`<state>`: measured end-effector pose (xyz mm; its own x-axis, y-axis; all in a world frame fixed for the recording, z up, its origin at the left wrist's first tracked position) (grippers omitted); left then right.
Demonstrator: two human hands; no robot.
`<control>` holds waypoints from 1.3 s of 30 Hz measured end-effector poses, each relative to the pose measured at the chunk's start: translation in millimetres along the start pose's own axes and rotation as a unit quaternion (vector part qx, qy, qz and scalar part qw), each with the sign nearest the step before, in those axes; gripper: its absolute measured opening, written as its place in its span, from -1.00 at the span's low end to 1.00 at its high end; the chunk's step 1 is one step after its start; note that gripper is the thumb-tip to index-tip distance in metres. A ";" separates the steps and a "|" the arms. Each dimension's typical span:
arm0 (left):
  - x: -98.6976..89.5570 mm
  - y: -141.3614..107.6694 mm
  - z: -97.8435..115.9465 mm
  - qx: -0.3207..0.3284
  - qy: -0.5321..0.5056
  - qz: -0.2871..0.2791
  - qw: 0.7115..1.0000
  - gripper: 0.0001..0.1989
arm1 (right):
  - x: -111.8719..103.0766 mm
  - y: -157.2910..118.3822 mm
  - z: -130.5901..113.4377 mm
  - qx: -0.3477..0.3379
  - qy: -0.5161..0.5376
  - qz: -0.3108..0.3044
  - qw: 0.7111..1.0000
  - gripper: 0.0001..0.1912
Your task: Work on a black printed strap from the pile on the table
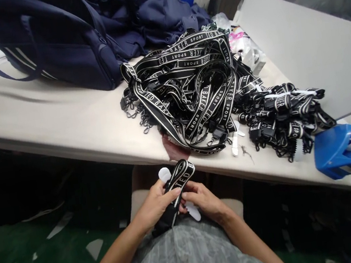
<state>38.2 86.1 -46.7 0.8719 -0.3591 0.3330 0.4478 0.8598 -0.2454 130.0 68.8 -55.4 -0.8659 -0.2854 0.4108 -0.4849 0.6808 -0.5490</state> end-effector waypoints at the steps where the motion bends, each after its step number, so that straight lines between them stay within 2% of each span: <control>1: -0.3 -0.1 -1.7 -0.002 0.015 -0.005 1.000 -0.57 | 3.3 1.2 4.2 -0.003 0.017 -0.012 1.000 -0.61; 4: -2.3 0.5 -7.6 -0.006 0.079 -0.022 0.997 -0.61 | 7.4 7.5 16.1 -0.006 0.018 -0.014 1.000 -0.56; 8: -9.4 2.2 -11.3 -0.008 0.202 -0.023 0.979 -0.66 | -6.4 19.4 29.7 0.001 -0.022 0.089 0.996 -0.40; 14: -11.9 -4.6 -10.3 0.016 0.278 -0.032 0.960 -0.71 | -27.0 20.3 30.5 -0.046 0.059 0.184 0.980 -0.47; 16: -12.0 -10.6 -14.0 0.021 0.278 -0.040 0.959 -0.64 | -35.1 16.4 27.5 -0.057 0.073 0.210 0.973 -0.48; 18: -14.9 -16.9 -18.6 0.013 0.246 -0.029 0.969 -0.58 | -37.3 14.4 23.9 -0.053 0.062 0.196 0.977 -0.49; 21: -19.3 -23.1 -18.1 0.007 0.188 -0.007 0.982 -0.58 | -29.5 14.4 22.1 -0.020 0.032 0.109 0.993 -0.52; 23: -15.7 -24.5 -15.2 0.003 0.161 -0.029 0.987 -0.58 | -27.9 12.2 22.7 0.003 0.013 0.082 0.997 -0.54; 26: -2.6 -25.3 -14.2 -0.008 0.123 -0.102 0.987 -0.60 | -35.3 6.1 18.5 0.002 -0.010 0.118 0.993 -0.54; 28: 1.1 -24.7 -16.8 -0.018 0.089 -0.114 0.989 -0.54 | -37.1 2.7 14.4 -0.009 -0.031 0.134 0.990 -0.52; 31: -1.8 -22.7 -24.7 -0.040 0.024 -0.074 0.996 -0.29 | -33.8 2.5 16.6 0.005 -0.062 0.114 0.991 -0.49; 33: -4.4 -22.1 -29.4 -0.049 -0.008 -0.047 0.998 -0.21 | -33.0 4.4 22.7 0.023 -0.057 0.099 0.993 -0.49; 36: -10.6 -22.9 -34.9 -0.059 -0.017 -0.011 0.998 -0.34 | -28.3 7.5 27.8 0.027 -0.036 0.067 0.997 -0.58; 39: -25.4 -25.3 -38.5 -0.063 0.059 0.039 0.995 -0.52 | -22.8 7.7 28.1 0.029 -0.037 0.071 0.996 -0.65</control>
<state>12.4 59.5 -84.0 0.9191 -0.3388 0.2010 0.3920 0.8371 -0.3816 142.5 61.5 -89.4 -0.9322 -0.2395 0.2713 -0.3606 0.6786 -0.6399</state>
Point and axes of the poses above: each hand's wrist, its own y-axis towards the middle knuckle, its own x-axis out of the palm, z = x × y, the point moved 9 cm from there along y, towards the middle knuckle, and after that the axes turned 15 degrees about x, right-handed, at the moved point
